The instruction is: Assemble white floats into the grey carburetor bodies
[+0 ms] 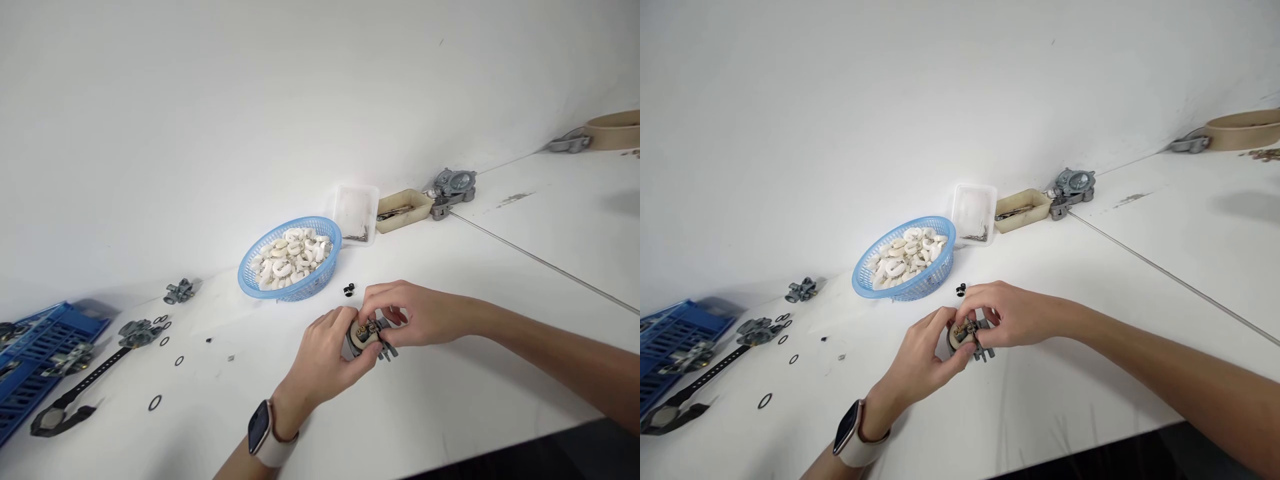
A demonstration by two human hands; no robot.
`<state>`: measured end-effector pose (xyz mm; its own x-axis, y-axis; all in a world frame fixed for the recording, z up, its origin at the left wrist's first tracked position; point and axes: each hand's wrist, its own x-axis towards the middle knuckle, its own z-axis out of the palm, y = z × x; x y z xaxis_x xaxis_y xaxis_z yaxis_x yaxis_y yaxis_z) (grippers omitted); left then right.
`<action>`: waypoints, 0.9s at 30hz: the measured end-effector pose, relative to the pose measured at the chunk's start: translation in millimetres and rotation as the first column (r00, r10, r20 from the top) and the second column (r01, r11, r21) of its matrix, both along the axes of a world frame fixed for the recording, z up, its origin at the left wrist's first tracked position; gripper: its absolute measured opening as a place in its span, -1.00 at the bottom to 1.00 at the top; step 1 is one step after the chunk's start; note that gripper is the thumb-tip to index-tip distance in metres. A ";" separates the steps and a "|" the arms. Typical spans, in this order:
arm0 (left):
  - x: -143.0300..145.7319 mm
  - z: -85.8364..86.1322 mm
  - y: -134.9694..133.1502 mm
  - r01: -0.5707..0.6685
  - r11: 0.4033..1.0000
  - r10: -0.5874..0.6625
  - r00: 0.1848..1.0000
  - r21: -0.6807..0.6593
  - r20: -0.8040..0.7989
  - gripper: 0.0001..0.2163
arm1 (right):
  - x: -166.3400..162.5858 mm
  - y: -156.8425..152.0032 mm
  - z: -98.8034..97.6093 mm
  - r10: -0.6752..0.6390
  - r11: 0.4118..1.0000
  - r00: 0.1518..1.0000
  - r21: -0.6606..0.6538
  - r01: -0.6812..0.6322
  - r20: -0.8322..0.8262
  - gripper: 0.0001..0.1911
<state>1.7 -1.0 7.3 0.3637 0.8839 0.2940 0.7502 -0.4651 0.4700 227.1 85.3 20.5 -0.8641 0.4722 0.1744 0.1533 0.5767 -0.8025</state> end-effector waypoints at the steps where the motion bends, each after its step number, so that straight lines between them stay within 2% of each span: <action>1: -0.1 -0.3 0.1 0.001 1.000 -0.001 1.000 -0.002 0.002 -0.86 | 0.0 0.0 -0.3 -0.001 1.000 1.000 0.002 0.001 -0.001 -0.63; 11: -1.4 -2.9 -0.2 0.002 0.999 -0.001 1.000 0.038 -0.028 -0.81 | 1.1 0.0 4.2 0.008 1.000 1.000 0.029 -0.008 0.016 -0.58; 14: -6.5 -6.0 1.2 0.023 0.997 -0.024 1.000 0.071 0.009 -0.69 | 0.0 -3.5 5.9 0.038 0.998 0.999 0.056 -0.038 0.010 -0.44; 17: -13.9 -9.6 3.5 0.028 0.991 -0.041 0.994 0.130 0.101 -0.50 | -6.1 -9.7 -1.8 0.040 0.992 0.999 0.118 -0.041 0.016 -0.38; 22: -20.8 -12.2 5.5 -0.007 0.978 -0.026 0.988 0.209 0.153 -0.49 | -13.7 -12.2 -15.8 0.003 0.965 1.000 0.261 0.003 -0.021 -0.48; 25: -19.8 -11.4 4.5 0.003 0.972 -0.033 0.991 0.234 0.126 -0.52 | -3.8 0.8 -5.6 -0.074 0.960 0.997 0.268 0.078 -0.023 -0.47; 27: -18.0 -11.0 3.6 0.014 0.969 -0.038 0.995 0.245 0.093 -0.54 | 12.1 15.6 6.8 -0.197 0.947 0.980 0.252 0.199 -0.033 -0.47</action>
